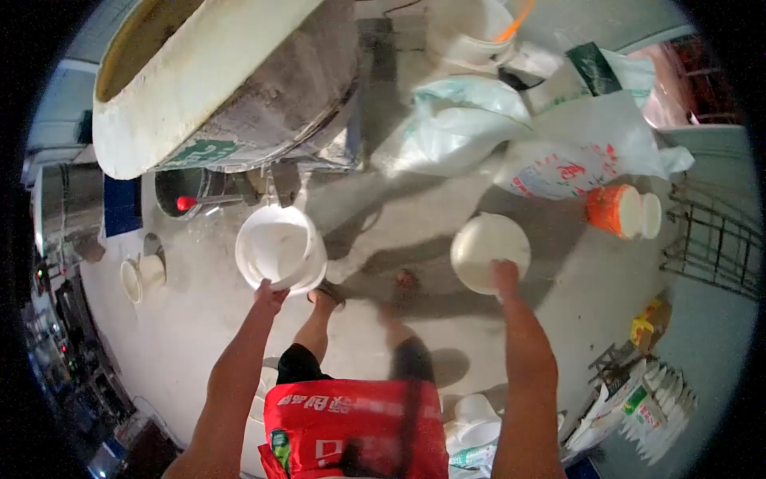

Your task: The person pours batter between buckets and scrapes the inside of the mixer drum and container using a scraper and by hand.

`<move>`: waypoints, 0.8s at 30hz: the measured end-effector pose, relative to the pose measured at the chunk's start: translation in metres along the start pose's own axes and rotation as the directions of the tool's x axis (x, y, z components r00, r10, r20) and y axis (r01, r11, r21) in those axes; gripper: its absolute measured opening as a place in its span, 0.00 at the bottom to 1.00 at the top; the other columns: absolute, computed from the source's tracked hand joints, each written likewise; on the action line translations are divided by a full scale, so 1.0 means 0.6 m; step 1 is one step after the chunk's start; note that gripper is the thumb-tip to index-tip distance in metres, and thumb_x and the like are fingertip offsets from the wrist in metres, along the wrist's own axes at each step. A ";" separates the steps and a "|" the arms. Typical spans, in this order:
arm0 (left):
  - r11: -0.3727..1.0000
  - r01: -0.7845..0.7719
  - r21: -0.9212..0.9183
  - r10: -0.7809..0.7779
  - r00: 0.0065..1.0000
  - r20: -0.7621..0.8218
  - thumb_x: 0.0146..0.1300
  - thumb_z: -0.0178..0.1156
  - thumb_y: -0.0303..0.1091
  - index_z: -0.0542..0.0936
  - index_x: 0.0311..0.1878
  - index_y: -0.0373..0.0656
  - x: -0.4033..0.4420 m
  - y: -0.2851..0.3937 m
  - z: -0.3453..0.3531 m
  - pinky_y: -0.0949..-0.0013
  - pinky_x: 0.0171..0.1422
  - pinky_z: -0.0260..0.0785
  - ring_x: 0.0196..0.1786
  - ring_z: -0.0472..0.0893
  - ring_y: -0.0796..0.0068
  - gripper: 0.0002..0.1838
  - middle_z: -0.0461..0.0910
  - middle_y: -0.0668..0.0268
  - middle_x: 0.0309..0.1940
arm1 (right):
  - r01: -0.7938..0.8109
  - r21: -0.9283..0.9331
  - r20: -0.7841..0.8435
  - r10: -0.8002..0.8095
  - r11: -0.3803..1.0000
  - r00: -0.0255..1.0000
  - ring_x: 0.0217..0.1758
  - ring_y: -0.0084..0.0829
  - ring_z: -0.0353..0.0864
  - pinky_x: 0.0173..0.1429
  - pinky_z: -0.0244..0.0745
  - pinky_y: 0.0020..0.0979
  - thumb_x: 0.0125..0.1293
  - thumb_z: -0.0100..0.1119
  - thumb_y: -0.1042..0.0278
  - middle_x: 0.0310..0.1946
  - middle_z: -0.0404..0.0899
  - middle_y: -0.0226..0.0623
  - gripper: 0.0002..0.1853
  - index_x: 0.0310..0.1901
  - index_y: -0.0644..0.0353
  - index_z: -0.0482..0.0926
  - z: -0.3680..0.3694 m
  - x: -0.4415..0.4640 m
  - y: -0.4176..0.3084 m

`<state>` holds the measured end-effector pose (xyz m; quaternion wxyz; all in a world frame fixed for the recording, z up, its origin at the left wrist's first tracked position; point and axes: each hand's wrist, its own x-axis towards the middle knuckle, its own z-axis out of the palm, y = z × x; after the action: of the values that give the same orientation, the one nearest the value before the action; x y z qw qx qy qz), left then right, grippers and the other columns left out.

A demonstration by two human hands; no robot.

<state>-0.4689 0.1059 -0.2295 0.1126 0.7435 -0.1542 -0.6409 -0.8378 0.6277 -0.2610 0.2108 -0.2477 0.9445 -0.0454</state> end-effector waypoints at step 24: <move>0.988 0.007 -0.153 0.024 0.979 0.203 0.60 0.43 0.31 0.63 0.46 0.30 0.261 -0.029 0.166 0.59 0.44 0.75 0.40 0.75 0.53 0.15 0.70 0.50 0.40 | -0.373 0.256 -0.031 0.393 0.892 0.919 0.37 0.47 0.72 0.41 0.68 0.39 0.46 0.56 0.68 0.32 0.75 0.47 0.16 0.38 0.67 0.69 0.068 0.003 0.026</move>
<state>-0.5454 0.0666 -0.3947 0.1557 0.6623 -0.1183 -0.7233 -0.8291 0.6409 -0.3015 0.2057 -0.0265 0.9697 -0.1293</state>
